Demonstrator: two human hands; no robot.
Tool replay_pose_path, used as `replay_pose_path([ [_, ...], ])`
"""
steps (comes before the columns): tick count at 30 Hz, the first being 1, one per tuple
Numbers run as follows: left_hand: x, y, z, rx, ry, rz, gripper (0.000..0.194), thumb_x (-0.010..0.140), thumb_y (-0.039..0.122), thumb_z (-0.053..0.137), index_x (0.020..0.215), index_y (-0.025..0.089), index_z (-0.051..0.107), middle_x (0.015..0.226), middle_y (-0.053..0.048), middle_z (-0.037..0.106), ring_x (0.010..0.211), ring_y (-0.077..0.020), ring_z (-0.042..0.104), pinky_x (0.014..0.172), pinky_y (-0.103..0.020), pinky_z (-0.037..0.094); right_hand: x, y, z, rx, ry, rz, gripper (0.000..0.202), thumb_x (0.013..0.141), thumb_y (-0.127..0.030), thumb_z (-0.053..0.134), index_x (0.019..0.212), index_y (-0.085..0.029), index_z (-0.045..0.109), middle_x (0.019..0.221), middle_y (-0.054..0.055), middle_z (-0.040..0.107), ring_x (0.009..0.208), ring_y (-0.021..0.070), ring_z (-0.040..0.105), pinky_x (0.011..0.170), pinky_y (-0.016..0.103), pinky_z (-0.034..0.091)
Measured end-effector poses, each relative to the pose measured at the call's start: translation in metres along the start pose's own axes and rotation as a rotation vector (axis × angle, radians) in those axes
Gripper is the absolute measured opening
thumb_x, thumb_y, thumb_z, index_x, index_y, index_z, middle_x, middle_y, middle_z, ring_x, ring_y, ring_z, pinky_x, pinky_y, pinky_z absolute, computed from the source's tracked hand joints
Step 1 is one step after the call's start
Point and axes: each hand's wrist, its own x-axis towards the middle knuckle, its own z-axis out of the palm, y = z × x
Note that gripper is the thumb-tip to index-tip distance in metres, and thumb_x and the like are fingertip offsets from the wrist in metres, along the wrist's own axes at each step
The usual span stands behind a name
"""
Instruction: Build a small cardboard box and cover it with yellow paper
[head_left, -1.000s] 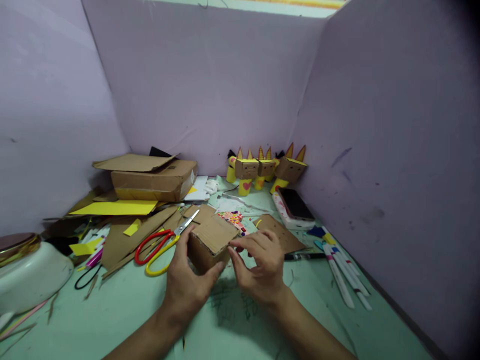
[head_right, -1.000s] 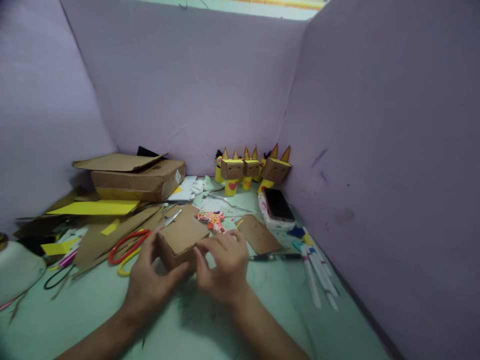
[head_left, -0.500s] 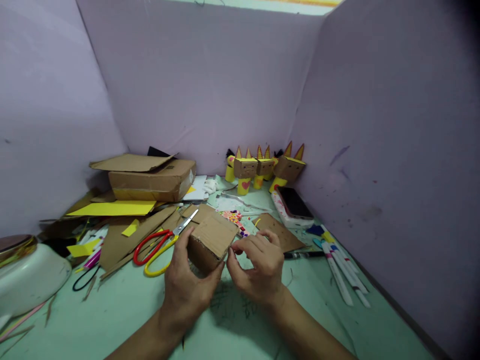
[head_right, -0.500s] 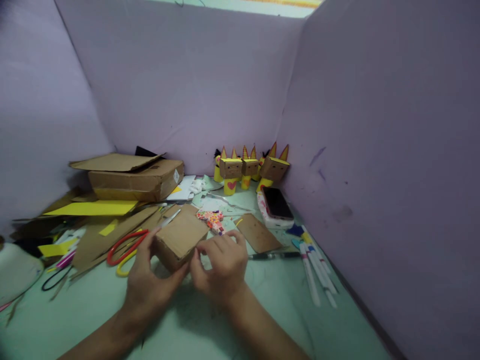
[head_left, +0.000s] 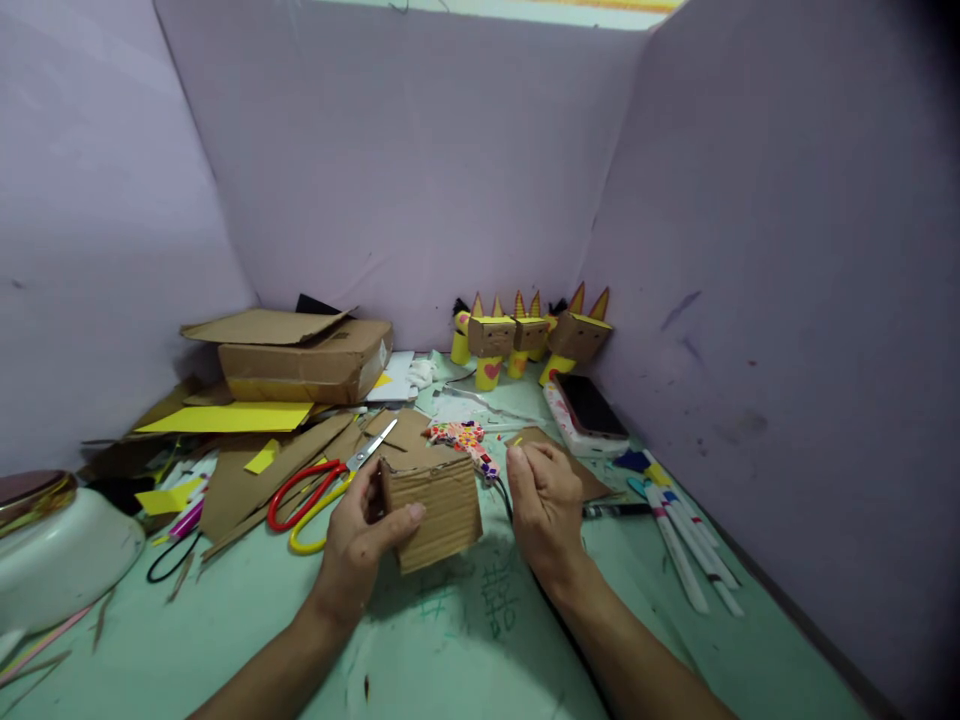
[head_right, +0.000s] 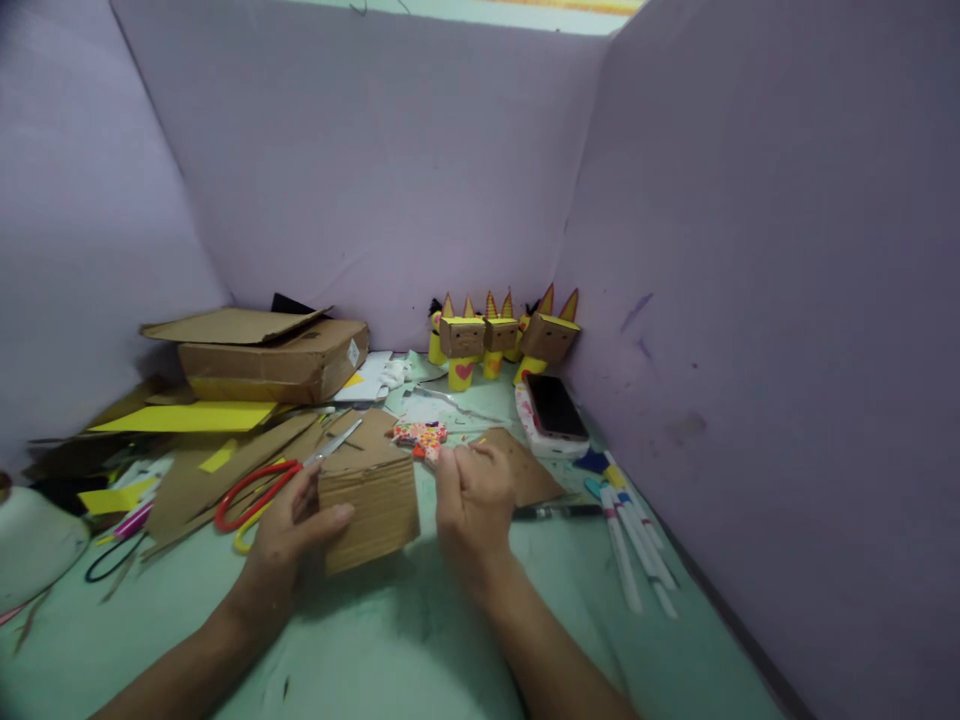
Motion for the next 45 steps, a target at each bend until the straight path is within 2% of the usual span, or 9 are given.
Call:
replay_pose_path([
  [3, 0.001, -0.001, 0.000, 0.016, 0.013, -0.003, 0.070, 0.059, 0.034, 0.075, 0.120, 0.013, 0.048, 0.114, -0.011, 0.063, 0.102, -0.0289, 0.061, 0.083, -0.035, 0.052, -0.001, -0.005, 0.000, 0.058, -0.028, -0.045, 0.039, 0.088, -0.015, 0.041, 0.049, -0.021, 0.037, 0.044, -0.007, 0.035, 0.043, 0.0101, 0.038, 0.075, 0.031, 0.044],
  [8, -0.001, -0.004, -0.003, 0.153, 0.001, 0.064, 0.077, 0.061, 0.038, 0.073, 0.126, 0.012, 0.042, 0.117, -0.014, 0.061, 0.104, -0.0307, 0.059, 0.087, -0.039, 0.049, -0.003, -0.012, -0.002, 0.097, -0.014, -0.251, 0.011, 0.077, -0.011, 0.058, 0.080, -0.021, 0.064, 0.073, 0.001, 0.070, 0.069, 0.0162, 0.065, 0.089, 0.041, 0.038],
  [19, -0.010, -0.007, 0.004, 0.535, 0.173, 0.227, 0.079, 0.059, 0.046, 0.070, 0.126, 0.012, 0.046, 0.118, -0.016, 0.059, 0.109, -0.0361, 0.055, 0.094, -0.050, 0.043, -0.011, -0.020, 0.003, -0.013, -0.027, -0.322, 0.012, 0.070, -0.009, 0.060, 0.069, -0.020, 0.062, 0.061, -0.002, 0.068, 0.055, 0.0138, 0.060, 0.083, 0.040, 0.035],
  [25, -0.008, -0.013, 0.002, 0.533, 0.213, 0.195, 0.081, 0.055, 0.047, 0.071, 0.125, 0.014, 0.047, 0.119, -0.016, 0.059, 0.109, -0.0364, 0.055, 0.093, -0.052, 0.044, -0.007, -0.012, 0.005, -0.001, 0.006, -0.221, 0.010, 0.072, -0.012, 0.055, 0.066, -0.020, 0.058, 0.056, -0.004, 0.061, 0.053, 0.0128, 0.057, 0.086, 0.039, 0.036],
  [29, -0.006, -0.006, 0.001, 0.375, 0.201, 0.173, 0.078, 0.057, 0.043, 0.071, 0.125, 0.015, 0.047, 0.120, -0.015, 0.059, 0.107, -0.0341, 0.057, 0.091, -0.048, 0.047, 0.004, 0.010, 0.004, 0.034, 0.088, 0.086, 0.014, 0.079, -0.019, 0.050, 0.067, -0.020, 0.058, 0.059, -0.002, 0.059, 0.054, 0.0138, 0.052, 0.071, 0.032, 0.040],
  [32, -0.003, 0.002, 0.001, 0.174, 0.172, 0.086, 0.075, 0.059, 0.040, 0.070, 0.125, 0.014, 0.046, 0.115, -0.014, 0.062, 0.101, -0.0312, 0.060, 0.083, -0.042, 0.051, 0.007, 0.020, 0.005, 0.186, 0.003, 0.336, 0.028, 0.084, -0.024, 0.039, 0.058, -0.021, 0.048, 0.055, -0.002, 0.050, 0.052, 0.0142, 0.047, 0.051, 0.025, 0.036],
  [39, 0.000, 0.009, 0.003, -0.064, 0.178, -0.001, 0.066, 0.055, 0.033, 0.074, 0.115, 0.014, 0.053, 0.106, -0.009, 0.068, 0.097, -0.0280, 0.063, 0.081, -0.034, 0.051, -0.004, 0.015, 0.015, 0.342, -0.134, 0.429, 0.042, 0.089, -0.038, 0.037, 0.051, -0.021, 0.039, 0.046, -0.006, 0.035, 0.043, 0.0102, 0.034, 0.041, 0.023, 0.025],
  [42, 0.000, 0.011, 0.004, -0.097, 0.168, -0.003, 0.062, 0.056, 0.032, 0.074, 0.112, 0.014, 0.055, 0.103, -0.009, 0.069, 0.096, -0.0279, 0.063, 0.082, -0.035, 0.051, -0.004, 0.012, 0.016, 0.466, -0.261, 0.395, 0.042, 0.088, -0.037, 0.043, 0.053, -0.017, 0.055, 0.047, -0.003, 0.049, 0.042, 0.0090, 0.038, 0.040, 0.022, 0.028],
  [45, 0.000, 0.011, 0.003, -0.118, 0.171, -0.012, 0.059, 0.057, 0.033, 0.073, 0.110, 0.014, 0.057, 0.100, -0.008, 0.069, 0.096, -0.0279, 0.064, 0.083, -0.035, 0.050, -0.004, 0.009, 0.015, 0.538, -0.271, 0.362, 0.016, 0.076, -0.028, 0.060, 0.072, -0.017, 0.070, 0.067, 0.003, 0.069, 0.050, 0.0119, 0.053, 0.047, 0.023, 0.042],
])
